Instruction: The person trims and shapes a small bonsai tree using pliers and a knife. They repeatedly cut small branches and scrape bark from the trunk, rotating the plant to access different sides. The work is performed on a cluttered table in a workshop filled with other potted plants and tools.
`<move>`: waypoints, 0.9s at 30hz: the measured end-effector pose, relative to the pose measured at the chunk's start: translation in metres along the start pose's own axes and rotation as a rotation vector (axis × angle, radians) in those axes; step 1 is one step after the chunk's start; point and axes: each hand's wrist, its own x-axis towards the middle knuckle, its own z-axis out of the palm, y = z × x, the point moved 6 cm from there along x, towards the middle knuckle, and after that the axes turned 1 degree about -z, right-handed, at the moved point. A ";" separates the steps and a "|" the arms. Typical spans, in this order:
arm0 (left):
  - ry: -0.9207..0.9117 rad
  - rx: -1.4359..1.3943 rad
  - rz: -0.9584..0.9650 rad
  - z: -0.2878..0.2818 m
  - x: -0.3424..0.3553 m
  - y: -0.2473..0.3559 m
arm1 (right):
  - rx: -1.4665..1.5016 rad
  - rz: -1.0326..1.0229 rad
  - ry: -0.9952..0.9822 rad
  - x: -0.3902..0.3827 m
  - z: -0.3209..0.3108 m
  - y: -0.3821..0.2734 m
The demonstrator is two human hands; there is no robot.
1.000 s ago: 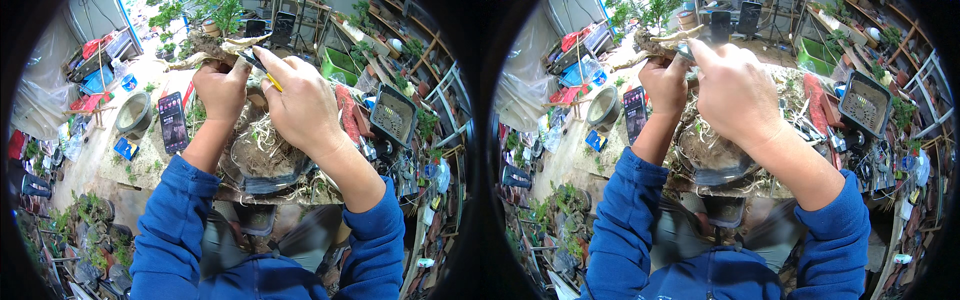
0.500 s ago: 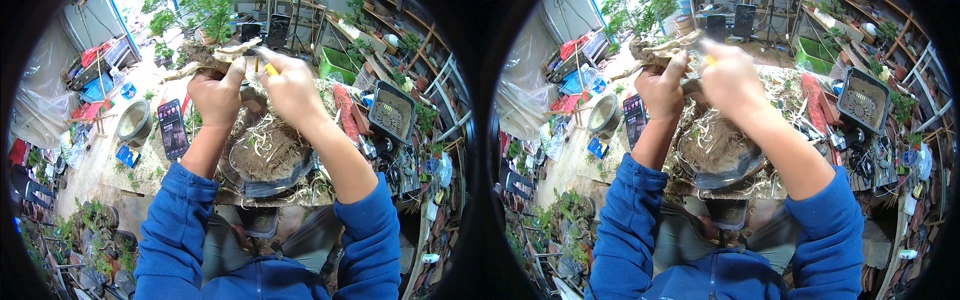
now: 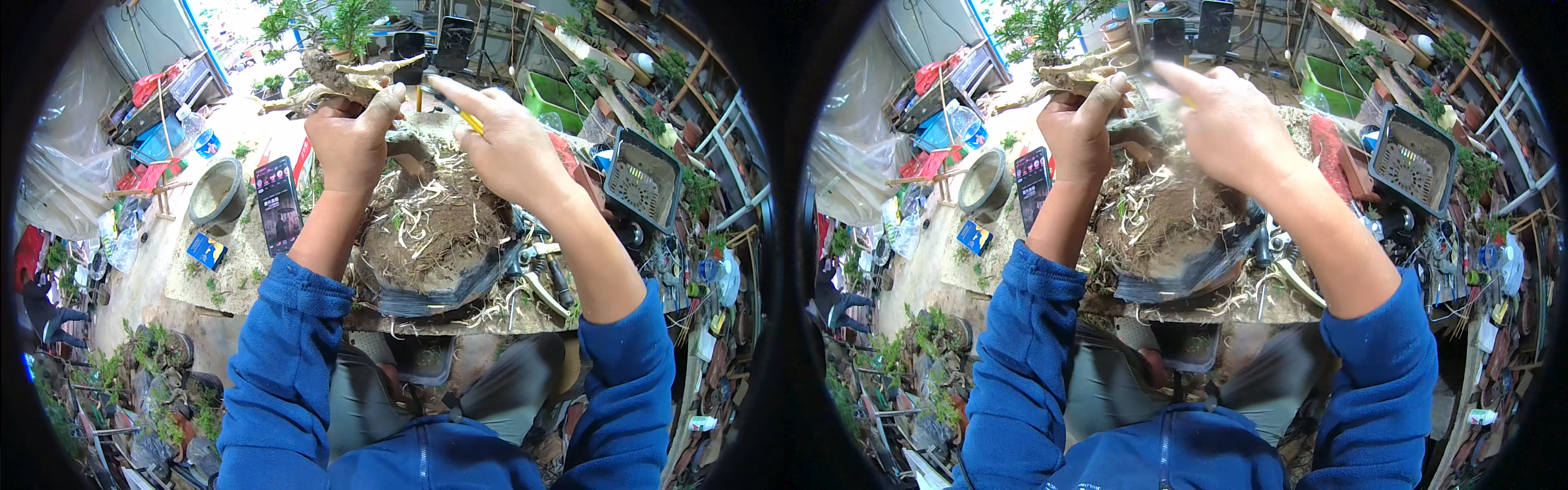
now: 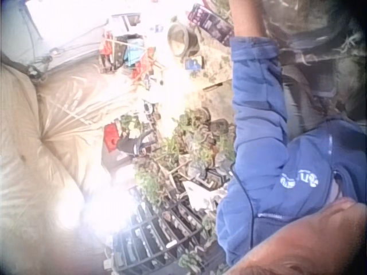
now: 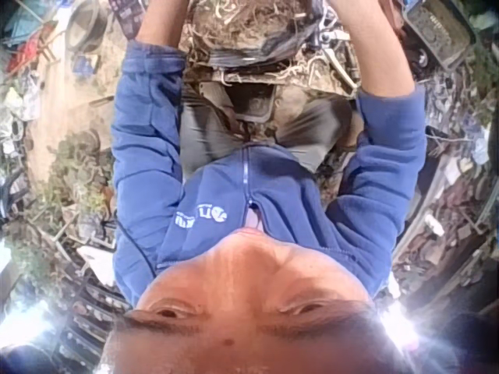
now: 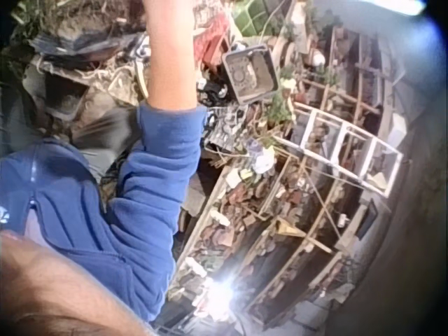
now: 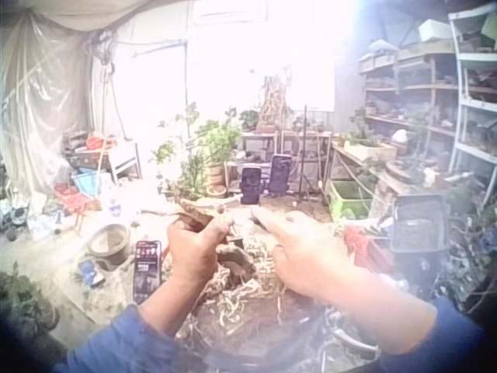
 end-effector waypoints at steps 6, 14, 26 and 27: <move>0.046 0.069 0.060 -0.003 -0.001 0.002 | -0.063 -0.211 0.291 -0.009 -0.007 -0.045; 0.123 0.178 0.123 -0.008 -0.007 0.007 | -0.155 -0.283 0.407 -0.010 -0.010 -0.065; 0.168 0.238 0.135 -0.009 -0.010 0.011 | -0.241 -0.159 0.365 -0.018 -0.006 -0.077; 0.161 0.238 0.127 -0.008 -0.010 0.010 | -0.217 -0.134 0.344 -0.019 -0.005 -0.075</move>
